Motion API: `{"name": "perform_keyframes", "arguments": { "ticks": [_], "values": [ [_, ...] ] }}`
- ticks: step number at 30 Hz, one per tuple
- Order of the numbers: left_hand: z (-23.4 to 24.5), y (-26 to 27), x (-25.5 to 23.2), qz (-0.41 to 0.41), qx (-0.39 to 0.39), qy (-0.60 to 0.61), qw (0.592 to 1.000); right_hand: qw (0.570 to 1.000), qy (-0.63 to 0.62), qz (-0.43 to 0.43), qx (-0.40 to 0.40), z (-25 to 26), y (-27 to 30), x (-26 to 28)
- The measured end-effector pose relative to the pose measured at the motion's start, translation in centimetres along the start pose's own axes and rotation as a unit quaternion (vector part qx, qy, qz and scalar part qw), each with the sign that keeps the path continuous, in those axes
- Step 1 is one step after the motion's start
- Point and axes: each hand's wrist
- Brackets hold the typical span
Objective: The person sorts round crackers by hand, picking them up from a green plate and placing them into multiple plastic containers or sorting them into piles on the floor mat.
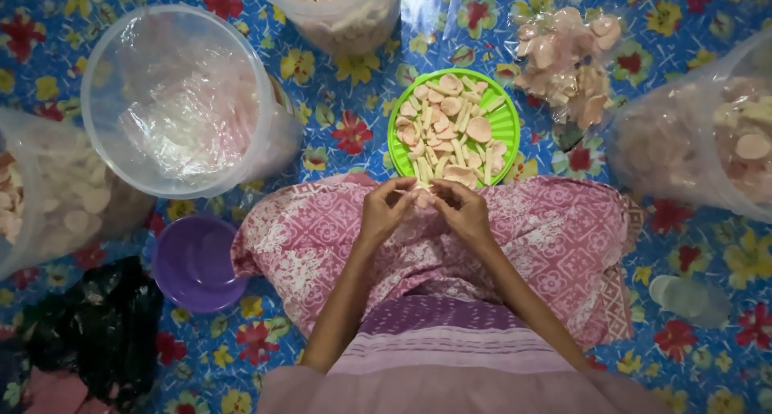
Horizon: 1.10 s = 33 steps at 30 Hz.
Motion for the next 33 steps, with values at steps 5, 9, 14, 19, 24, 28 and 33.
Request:
{"name": "perform_keyframes", "arguments": {
  "ticks": [5, 9, 14, 19, 24, 28, 33],
  "values": [
    [-0.4, -0.4, 1.8, 0.028, -0.018, -0.013, 0.999, 0.999, 0.034, -0.018, 0.036, 0.4, -0.9, -1.1],
    [-0.6, -0.3, 3.1, 0.049, -0.033, -0.04, 0.997, 0.998, 0.046, -0.001, 0.039, 0.6, -0.7, -1.5],
    [-0.4, 0.2, 3.1, 0.086, -0.019, -0.084, 0.993, 0.984, 0.133, 0.046, 0.105, -0.2, 0.4, 0.4],
    [-0.5, 0.5, 3.4, 0.065, -0.017, -0.053, 0.996, 0.987, 0.106, 0.041, 0.112, 0.3, 0.9, -2.1],
    [-0.3, 1.0, 0.7, 0.032, -0.014, -0.01, 0.999, 0.99, 0.127, 0.006, 0.063, -0.6, 1.8, 2.5],
    [0.4, 1.6, -1.5, -0.082, 0.043, -0.031, 0.995, 0.986, -0.11, -0.126, 0.013, 1.0, 1.4, 0.2],
    [-0.7, 2.0, 1.5, -0.132, 0.074, -0.063, 0.987, 0.967, -0.19, -0.17, -0.024, 1.8, 2.1, -0.6]
  ]
}}
Point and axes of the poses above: each hand's wrist, its own y-axis away from the middle knuckle, its own z-axis out of the back of the hand, x = y × z, and after that the axes turned 12 degrees about -y, right-handed
